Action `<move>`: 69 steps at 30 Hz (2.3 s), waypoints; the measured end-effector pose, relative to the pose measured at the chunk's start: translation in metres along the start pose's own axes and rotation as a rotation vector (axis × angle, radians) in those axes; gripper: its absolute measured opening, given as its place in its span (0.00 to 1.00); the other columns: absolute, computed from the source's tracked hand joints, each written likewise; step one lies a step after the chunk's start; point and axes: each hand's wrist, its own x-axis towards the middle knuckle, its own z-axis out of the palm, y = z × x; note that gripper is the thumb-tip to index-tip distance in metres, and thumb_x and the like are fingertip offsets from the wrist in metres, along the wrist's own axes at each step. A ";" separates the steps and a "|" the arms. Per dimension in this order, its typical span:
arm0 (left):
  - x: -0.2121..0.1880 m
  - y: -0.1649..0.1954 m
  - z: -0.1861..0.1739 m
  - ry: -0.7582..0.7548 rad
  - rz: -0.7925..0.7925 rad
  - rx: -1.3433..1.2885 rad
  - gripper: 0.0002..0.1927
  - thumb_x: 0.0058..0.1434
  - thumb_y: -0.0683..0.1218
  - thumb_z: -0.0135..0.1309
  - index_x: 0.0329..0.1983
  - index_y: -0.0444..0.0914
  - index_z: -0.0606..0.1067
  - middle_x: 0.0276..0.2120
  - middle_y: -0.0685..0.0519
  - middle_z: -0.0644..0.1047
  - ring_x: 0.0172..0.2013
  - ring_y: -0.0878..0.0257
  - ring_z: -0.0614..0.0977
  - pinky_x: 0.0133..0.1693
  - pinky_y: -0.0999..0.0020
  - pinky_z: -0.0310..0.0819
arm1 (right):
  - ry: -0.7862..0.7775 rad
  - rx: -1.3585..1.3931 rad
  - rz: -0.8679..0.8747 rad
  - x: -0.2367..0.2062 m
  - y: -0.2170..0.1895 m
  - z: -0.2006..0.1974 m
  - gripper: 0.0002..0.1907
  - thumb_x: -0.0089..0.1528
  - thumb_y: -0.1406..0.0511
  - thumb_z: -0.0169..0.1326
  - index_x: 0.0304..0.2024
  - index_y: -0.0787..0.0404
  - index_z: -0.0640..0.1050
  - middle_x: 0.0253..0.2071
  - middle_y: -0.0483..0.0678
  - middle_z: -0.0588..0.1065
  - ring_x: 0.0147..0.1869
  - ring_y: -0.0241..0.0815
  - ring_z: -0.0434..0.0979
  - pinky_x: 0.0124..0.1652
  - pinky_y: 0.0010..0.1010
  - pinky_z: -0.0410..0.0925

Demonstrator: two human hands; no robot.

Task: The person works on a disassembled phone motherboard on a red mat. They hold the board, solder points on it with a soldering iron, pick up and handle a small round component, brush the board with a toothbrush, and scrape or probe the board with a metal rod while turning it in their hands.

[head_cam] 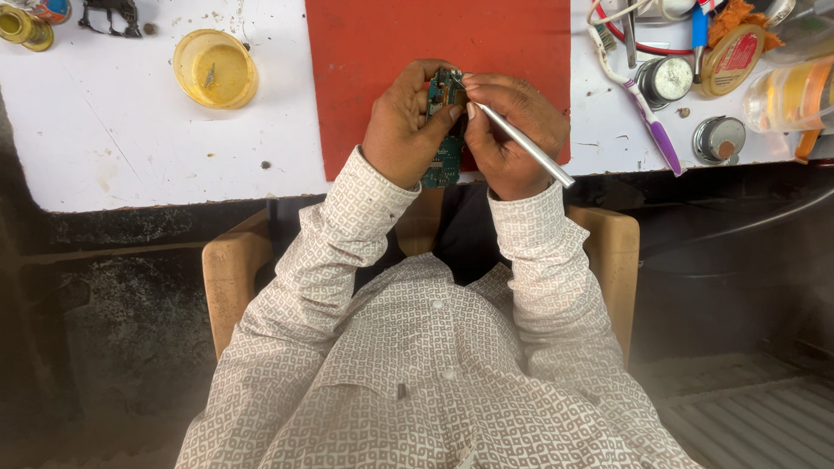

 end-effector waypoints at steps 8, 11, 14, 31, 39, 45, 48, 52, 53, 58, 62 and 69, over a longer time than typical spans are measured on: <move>-0.001 0.001 0.000 0.014 -0.012 0.025 0.17 0.67 0.32 0.53 0.57 0.30 0.67 0.42 0.47 0.81 0.43 0.64 0.87 0.45 0.72 0.87 | -0.011 0.016 -0.011 -0.001 0.001 0.000 0.04 0.67 0.72 0.58 0.45 0.65 0.80 0.46 0.55 0.81 0.50 0.47 0.86 0.49 0.33 0.81; -0.001 0.001 0.001 0.019 -0.017 0.018 0.17 0.67 0.32 0.53 0.57 0.30 0.67 0.41 0.47 0.81 0.42 0.64 0.87 0.45 0.72 0.87 | -0.015 0.047 -0.008 -0.001 0.002 0.000 0.04 0.66 0.72 0.57 0.44 0.65 0.80 0.45 0.55 0.81 0.49 0.46 0.86 0.47 0.32 0.81; -0.001 0.001 0.000 0.006 0.000 0.015 0.17 0.66 0.32 0.53 0.57 0.30 0.68 0.42 0.47 0.81 0.42 0.64 0.86 0.44 0.72 0.86 | -0.011 0.048 -0.001 -0.001 0.003 0.000 0.04 0.66 0.73 0.57 0.44 0.66 0.80 0.45 0.56 0.81 0.48 0.46 0.86 0.46 0.31 0.81; -0.001 0.001 0.000 0.002 0.018 0.025 0.16 0.67 0.32 0.53 0.56 0.31 0.68 0.41 0.48 0.81 0.42 0.65 0.86 0.44 0.73 0.87 | -0.014 0.014 0.009 -0.002 0.000 -0.001 0.04 0.66 0.73 0.58 0.44 0.66 0.79 0.45 0.55 0.81 0.49 0.45 0.86 0.46 0.30 0.81; -0.001 0.001 0.000 0.001 0.013 0.001 0.16 0.67 0.32 0.53 0.56 0.31 0.68 0.41 0.48 0.81 0.42 0.65 0.86 0.44 0.72 0.87 | 0.001 0.051 0.033 -0.002 0.002 0.000 0.04 0.66 0.74 0.57 0.43 0.66 0.79 0.45 0.55 0.81 0.47 0.44 0.86 0.45 0.29 0.81; -0.001 0.001 0.000 0.005 -0.018 0.015 0.16 0.67 0.32 0.53 0.56 0.31 0.68 0.40 0.48 0.81 0.41 0.65 0.86 0.43 0.73 0.87 | 0.004 0.037 0.052 -0.003 0.002 -0.001 0.04 0.65 0.74 0.57 0.43 0.67 0.80 0.44 0.55 0.81 0.45 0.42 0.86 0.43 0.29 0.81; 0.000 0.001 0.000 0.002 0.002 0.008 0.16 0.67 0.32 0.53 0.56 0.31 0.68 0.41 0.48 0.81 0.42 0.65 0.86 0.44 0.72 0.87 | 0.002 0.054 0.013 -0.003 0.002 0.000 0.03 0.66 0.73 0.58 0.43 0.67 0.79 0.44 0.55 0.81 0.48 0.44 0.86 0.46 0.31 0.82; 0.000 0.001 0.000 0.002 -0.003 0.002 0.16 0.67 0.32 0.53 0.56 0.31 0.68 0.41 0.48 0.81 0.42 0.65 0.86 0.44 0.72 0.87 | 0.008 0.055 0.059 -0.003 0.002 0.000 0.03 0.65 0.73 0.57 0.42 0.67 0.79 0.43 0.55 0.81 0.44 0.42 0.86 0.42 0.28 0.81; 0.000 0.002 0.000 0.001 -0.009 -0.005 0.16 0.67 0.32 0.53 0.56 0.31 0.68 0.41 0.48 0.81 0.42 0.65 0.86 0.44 0.72 0.87 | 0.003 0.055 0.058 -0.003 0.001 0.000 0.03 0.66 0.73 0.57 0.42 0.67 0.80 0.44 0.55 0.81 0.45 0.43 0.86 0.43 0.29 0.81; 0.000 0.002 0.000 0.004 -0.004 0.002 0.16 0.67 0.32 0.53 0.56 0.31 0.68 0.41 0.48 0.81 0.42 0.65 0.86 0.44 0.72 0.87 | 0.002 0.046 0.028 -0.003 0.001 0.000 0.03 0.66 0.73 0.57 0.43 0.67 0.79 0.44 0.55 0.81 0.47 0.44 0.86 0.44 0.29 0.81; 0.000 0.003 0.001 0.002 -0.005 -0.002 0.15 0.67 0.32 0.53 0.56 0.31 0.68 0.41 0.48 0.81 0.42 0.65 0.86 0.45 0.72 0.87 | 0.005 0.057 0.056 -0.003 0.001 0.000 0.04 0.66 0.72 0.57 0.43 0.67 0.79 0.43 0.55 0.81 0.44 0.43 0.86 0.42 0.28 0.81; 0.000 0.004 0.000 0.011 -0.014 0.040 0.15 0.67 0.33 0.54 0.56 0.32 0.68 0.41 0.48 0.81 0.42 0.64 0.87 0.45 0.72 0.87 | -0.001 0.046 0.025 -0.004 0.002 -0.001 0.03 0.67 0.73 0.58 0.44 0.66 0.80 0.45 0.55 0.81 0.48 0.45 0.86 0.46 0.31 0.82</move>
